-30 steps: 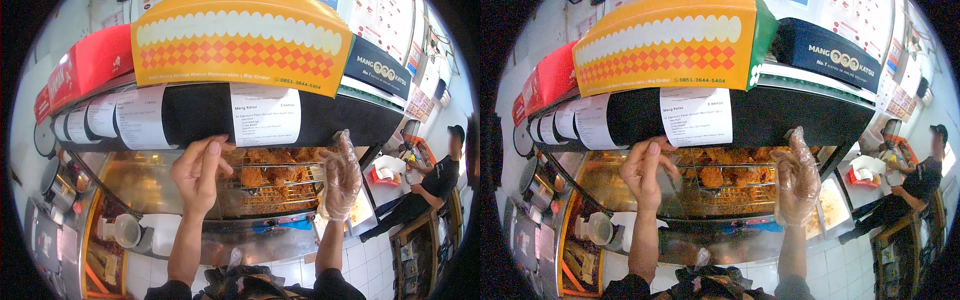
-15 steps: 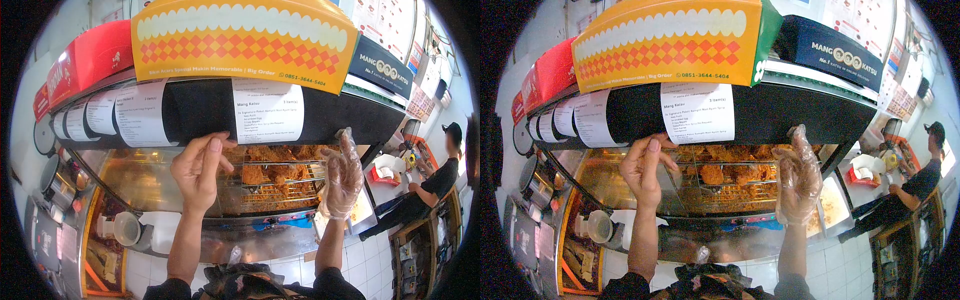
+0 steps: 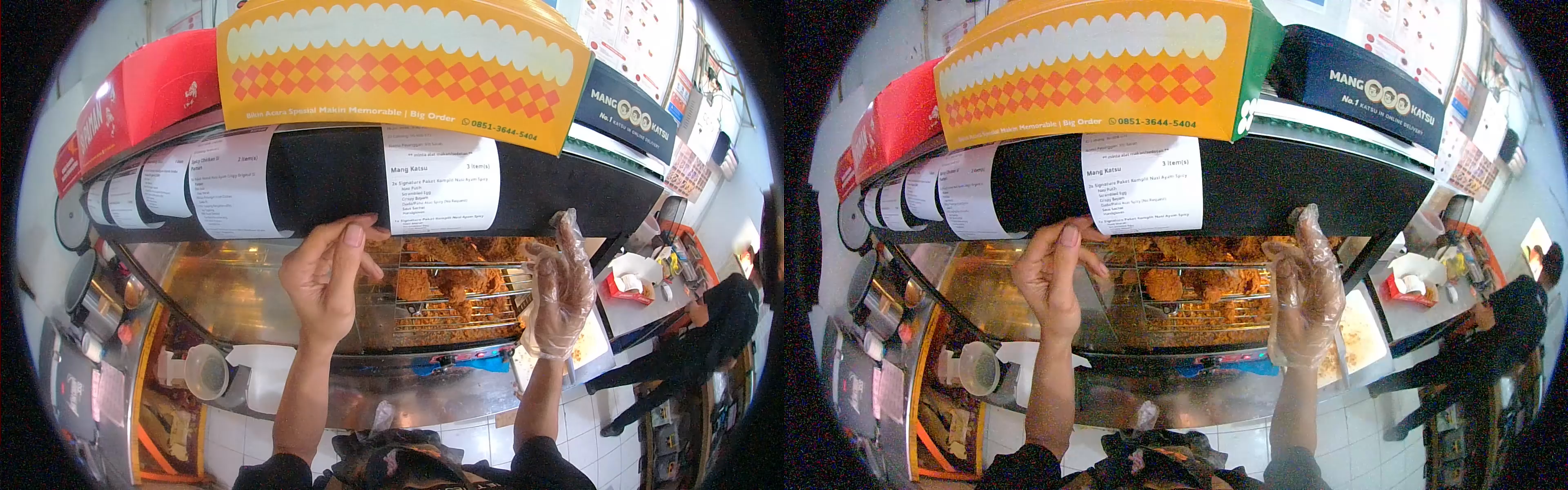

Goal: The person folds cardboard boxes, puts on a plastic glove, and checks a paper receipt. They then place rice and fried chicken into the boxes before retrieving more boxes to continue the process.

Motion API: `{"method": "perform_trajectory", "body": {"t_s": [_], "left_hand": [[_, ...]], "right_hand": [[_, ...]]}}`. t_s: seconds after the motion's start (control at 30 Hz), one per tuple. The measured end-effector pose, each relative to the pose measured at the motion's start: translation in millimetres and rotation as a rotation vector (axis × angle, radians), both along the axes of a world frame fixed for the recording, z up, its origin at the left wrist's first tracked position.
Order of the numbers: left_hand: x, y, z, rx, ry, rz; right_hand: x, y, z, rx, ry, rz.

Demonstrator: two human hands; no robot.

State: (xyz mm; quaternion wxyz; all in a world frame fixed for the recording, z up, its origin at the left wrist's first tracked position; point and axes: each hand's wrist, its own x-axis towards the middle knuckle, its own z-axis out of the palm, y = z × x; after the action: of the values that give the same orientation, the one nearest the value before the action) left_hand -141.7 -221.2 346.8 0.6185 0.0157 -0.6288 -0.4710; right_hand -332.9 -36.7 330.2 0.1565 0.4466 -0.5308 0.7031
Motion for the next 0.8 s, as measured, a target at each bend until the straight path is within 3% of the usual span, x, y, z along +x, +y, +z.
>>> {"method": "perform_trajectory", "body": {"t_s": [0.37,0.8], "left_hand": [[-0.6,-1.1,-1.1,-0.021,0.000,0.012],[-1.4,-1.7,-1.6,-0.022,0.017,0.009]], "right_hand": [[0.4,1.8,-0.1,-0.023,-0.025,0.075],[-3.8,1.0,-1.7,-0.005,0.028,-0.001]]}}
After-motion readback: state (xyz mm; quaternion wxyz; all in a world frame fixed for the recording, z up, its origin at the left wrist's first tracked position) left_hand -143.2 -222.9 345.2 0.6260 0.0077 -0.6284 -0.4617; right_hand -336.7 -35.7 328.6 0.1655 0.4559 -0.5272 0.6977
